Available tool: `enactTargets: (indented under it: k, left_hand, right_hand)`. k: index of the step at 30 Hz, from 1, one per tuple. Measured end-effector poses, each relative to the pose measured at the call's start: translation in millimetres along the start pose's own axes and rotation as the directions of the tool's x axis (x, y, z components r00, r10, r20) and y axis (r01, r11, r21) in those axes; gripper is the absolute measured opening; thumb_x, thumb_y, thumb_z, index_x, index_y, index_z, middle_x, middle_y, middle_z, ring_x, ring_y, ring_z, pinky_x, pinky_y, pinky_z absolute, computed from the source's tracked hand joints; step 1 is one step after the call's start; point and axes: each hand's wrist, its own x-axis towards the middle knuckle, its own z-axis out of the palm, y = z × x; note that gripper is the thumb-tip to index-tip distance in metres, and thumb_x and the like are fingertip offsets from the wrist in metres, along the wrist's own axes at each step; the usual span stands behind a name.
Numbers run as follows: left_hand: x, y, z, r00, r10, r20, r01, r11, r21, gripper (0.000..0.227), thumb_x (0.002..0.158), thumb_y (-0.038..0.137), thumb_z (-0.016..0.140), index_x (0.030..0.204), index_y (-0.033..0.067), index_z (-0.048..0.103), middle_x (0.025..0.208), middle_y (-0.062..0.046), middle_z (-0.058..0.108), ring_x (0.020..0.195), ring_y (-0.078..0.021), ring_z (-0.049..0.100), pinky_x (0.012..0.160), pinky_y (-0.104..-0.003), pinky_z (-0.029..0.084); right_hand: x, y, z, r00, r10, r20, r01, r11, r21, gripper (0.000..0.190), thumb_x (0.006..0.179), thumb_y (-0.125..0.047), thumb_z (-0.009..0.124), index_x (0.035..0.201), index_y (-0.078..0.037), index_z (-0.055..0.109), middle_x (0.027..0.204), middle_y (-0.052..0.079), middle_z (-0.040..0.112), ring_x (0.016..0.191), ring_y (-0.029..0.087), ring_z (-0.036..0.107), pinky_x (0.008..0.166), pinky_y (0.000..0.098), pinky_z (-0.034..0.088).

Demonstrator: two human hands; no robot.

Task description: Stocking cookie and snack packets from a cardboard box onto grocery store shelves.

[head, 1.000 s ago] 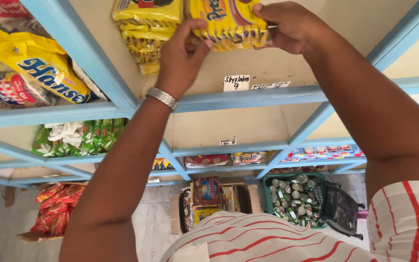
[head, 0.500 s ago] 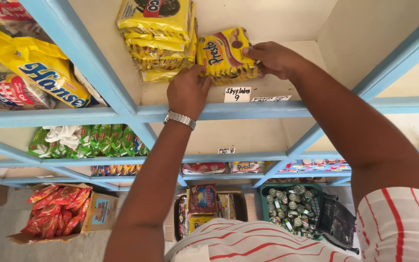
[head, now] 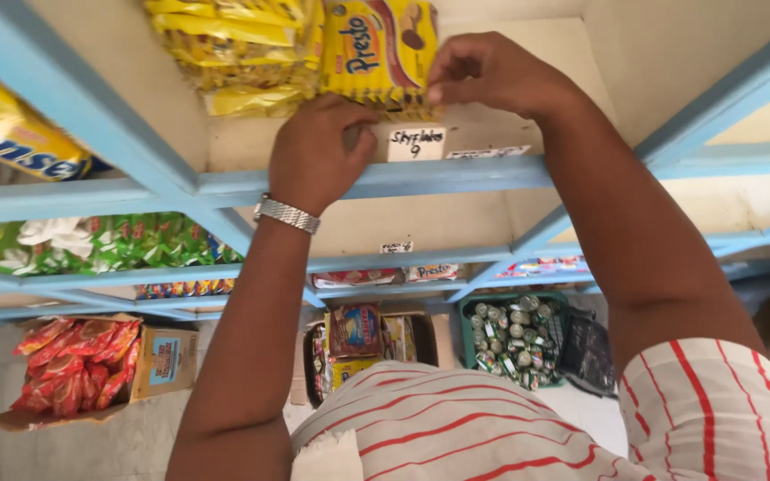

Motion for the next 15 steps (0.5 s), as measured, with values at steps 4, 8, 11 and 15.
enactTargets:
  k: [4, 8, 11, 15]
  left_hand:
    - [2.6, -4.7, 5.8, 0.999, 0.018, -0.044, -0.015, 0.997, 0.072, 0.016, 0.094, 0.02, 0.069, 0.105, 0.0125, 0.079, 0.106, -0.01, 0.071, 0.104, -0.0338, 0.065, 0.09, -0.046, 0.053]
    - [1.8, -3.7, 6.0, 0.998, -0.048, -0.029, 0.049, 0.997, 0.054, 0.026, 0.095, 0.023, 0.07, 0.117, 0.0122, 0.075, 0.118, -0.011, 0.069, 0.115, -0.0336, 0.061, 0.096, -0.045, 0.051]
    - [1.8, -10.4, 11.2, 0.999, -0.026, -0.033, 0.028, 0.998, 0.061, 0.03, 0.095, 0.024, 0.072, 0.122, 0.0117, 0.074, 0.122, -0.012, 0.068, 0.117, -0.0338, 0.06, 0.097, -0.044, 0.051]
    - [1.0, -6.2, 8.2, 0.999, -0.024, -0.043, 0.028, 0.995, 0.094, 0.032, 0.094, 0.022, 0.072, 0.123, 0.0099, 0.073, 0.123, -0.013, 0.066, 0.116, -0.0352, 0.061, 0.096, -0.045, 0.051]
  right_hand:
    - [-2.3, -4.9, 7.2, 0.961, -0.241, 0.139, 0.262, 0.952, -0.16, 0.039, 0.086, -0.009, 0.089, 0.114, -0.007, 0.062, 0.1, 0.0, 0.06, 0.094, 0.011, 0.059, 0.082, 0.0299, 0.053]
    - [8.6, 8.4, 9.0, 0.914, -0.393, 0.099, 0.405, 0.881, -0.245, 0.043, 0.087, -0.003, 0.089, 0.118, -0.008, 0.061, 0.109, 0.001, 0.06, 0.104, 0.014, 0.061, 0.092, 0.0322, 0.057]
    - [12.9, 15.0, 9.3, 0.892, -0.448, 0.06, 0.444, 0.843, -0.303, 0.043, 0.088, -0.001, 0.088, 0.122, -0.007, 0.061, 0.118, 0.003, 0.061, 0.111, 0.017, 0.062, 0.099, 0.0346, 0.059]
    - [12.8, 12.0, 9.0, 0.888, -0.456, 0.065, 0.451, 0.833, -0.32, 0.045, 0.09, -0.003, 0.089, 0.124, -0.007, 0.061, 0.122, 0.003, 0.063, 0.115, 0.017, 0.063, 0.101, 0.0354, 0.058]
